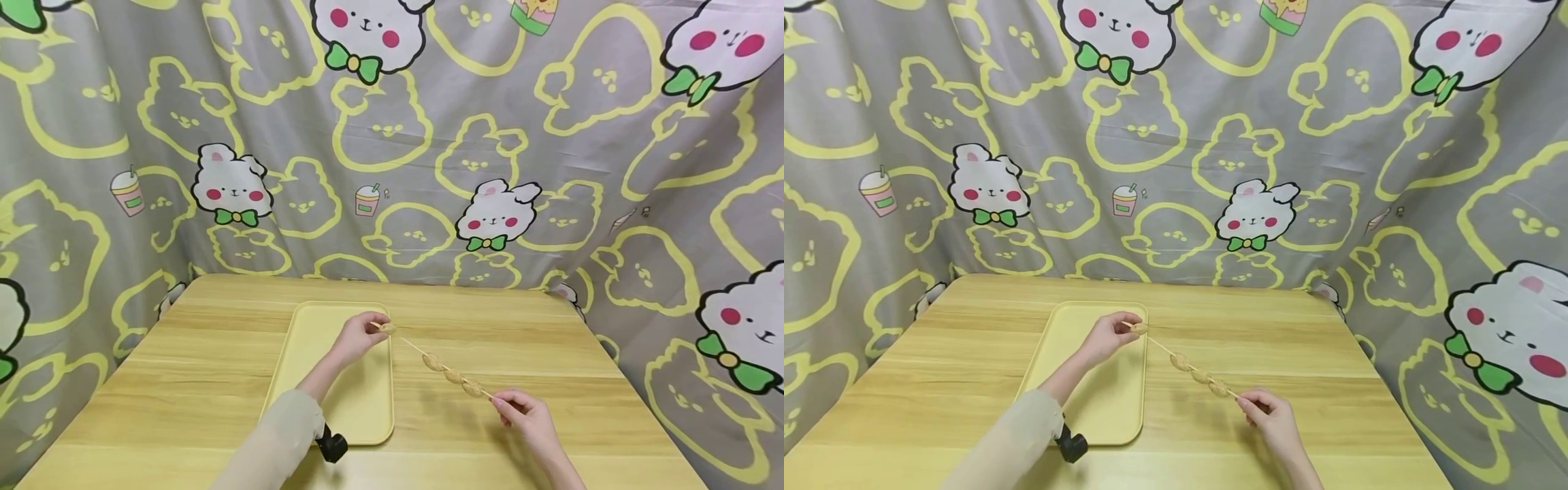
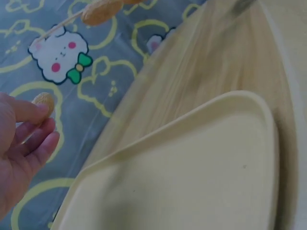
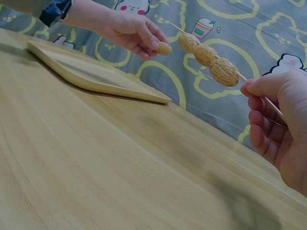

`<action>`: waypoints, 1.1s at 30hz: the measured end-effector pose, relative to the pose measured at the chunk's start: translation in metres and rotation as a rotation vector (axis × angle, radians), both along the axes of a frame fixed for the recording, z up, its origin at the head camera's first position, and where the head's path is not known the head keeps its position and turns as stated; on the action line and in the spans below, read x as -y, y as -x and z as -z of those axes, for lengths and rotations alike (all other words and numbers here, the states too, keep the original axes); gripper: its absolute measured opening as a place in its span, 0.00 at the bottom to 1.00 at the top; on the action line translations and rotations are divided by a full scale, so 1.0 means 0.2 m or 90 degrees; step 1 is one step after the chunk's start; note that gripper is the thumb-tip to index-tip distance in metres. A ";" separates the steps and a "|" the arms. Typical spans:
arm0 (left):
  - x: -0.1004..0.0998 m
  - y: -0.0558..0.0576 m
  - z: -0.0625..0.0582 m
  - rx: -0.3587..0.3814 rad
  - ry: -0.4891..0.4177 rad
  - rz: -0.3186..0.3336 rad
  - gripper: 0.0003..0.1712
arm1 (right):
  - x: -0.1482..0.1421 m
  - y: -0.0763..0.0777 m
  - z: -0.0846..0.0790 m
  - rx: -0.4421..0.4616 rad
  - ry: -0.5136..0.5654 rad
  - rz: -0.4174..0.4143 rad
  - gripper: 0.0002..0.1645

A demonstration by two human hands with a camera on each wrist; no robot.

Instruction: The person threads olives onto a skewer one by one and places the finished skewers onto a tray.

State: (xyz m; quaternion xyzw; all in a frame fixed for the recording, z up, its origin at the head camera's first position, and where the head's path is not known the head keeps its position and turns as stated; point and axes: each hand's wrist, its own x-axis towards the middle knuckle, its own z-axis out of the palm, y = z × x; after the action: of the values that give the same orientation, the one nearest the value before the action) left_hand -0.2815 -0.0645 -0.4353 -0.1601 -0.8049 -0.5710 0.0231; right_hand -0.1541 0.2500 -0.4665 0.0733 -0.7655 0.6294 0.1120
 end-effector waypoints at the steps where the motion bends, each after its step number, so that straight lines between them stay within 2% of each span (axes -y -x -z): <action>1: 0.00 -0.01 -0.01 0.005 -0.009 0.006 0.15 | 0.00 0.00 0.00 -0.003 0.001 0.000 0.02; 7: 0.00 -0.09 -0.06 0.040 -0.065 0.060 0.18 | -0.02 0.00 0.00 -0.033 0.002 -0.007 0.02; 8: 0.01 -0.12 -0.08 0.047 -0.076 0.072 0.18 | -0.02 0.00 0.00 -0.038 0.003 -0.010 0.02; 13: 0.03 -0.16 -0.09 0.042 -0.133 0.129 0.18 | -0.03 0.00 0.00 -0.047 0.006 -0.017 0.02; 19: 0.05 -0.17 -0.07 0.038 -0.160 0.127 0.17 | -0.03 0.00 -0.01 -0.034 -0.004 -0.018 0.02; 33: 0.07 -0.20 -0.07 0.044 -0.165 0.138 0.17 | -0.01 0.00 -0.01 -0.038 -0.007 -0.059 0.02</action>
State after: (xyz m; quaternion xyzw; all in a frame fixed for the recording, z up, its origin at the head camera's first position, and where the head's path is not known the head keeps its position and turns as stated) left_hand -0.2412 -0.0781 -0.4207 -0.2218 -0.7028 -0.6743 -0.0458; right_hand -0.1538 0.2526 -0.4646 0.1282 -0.7610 0.6272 0.1049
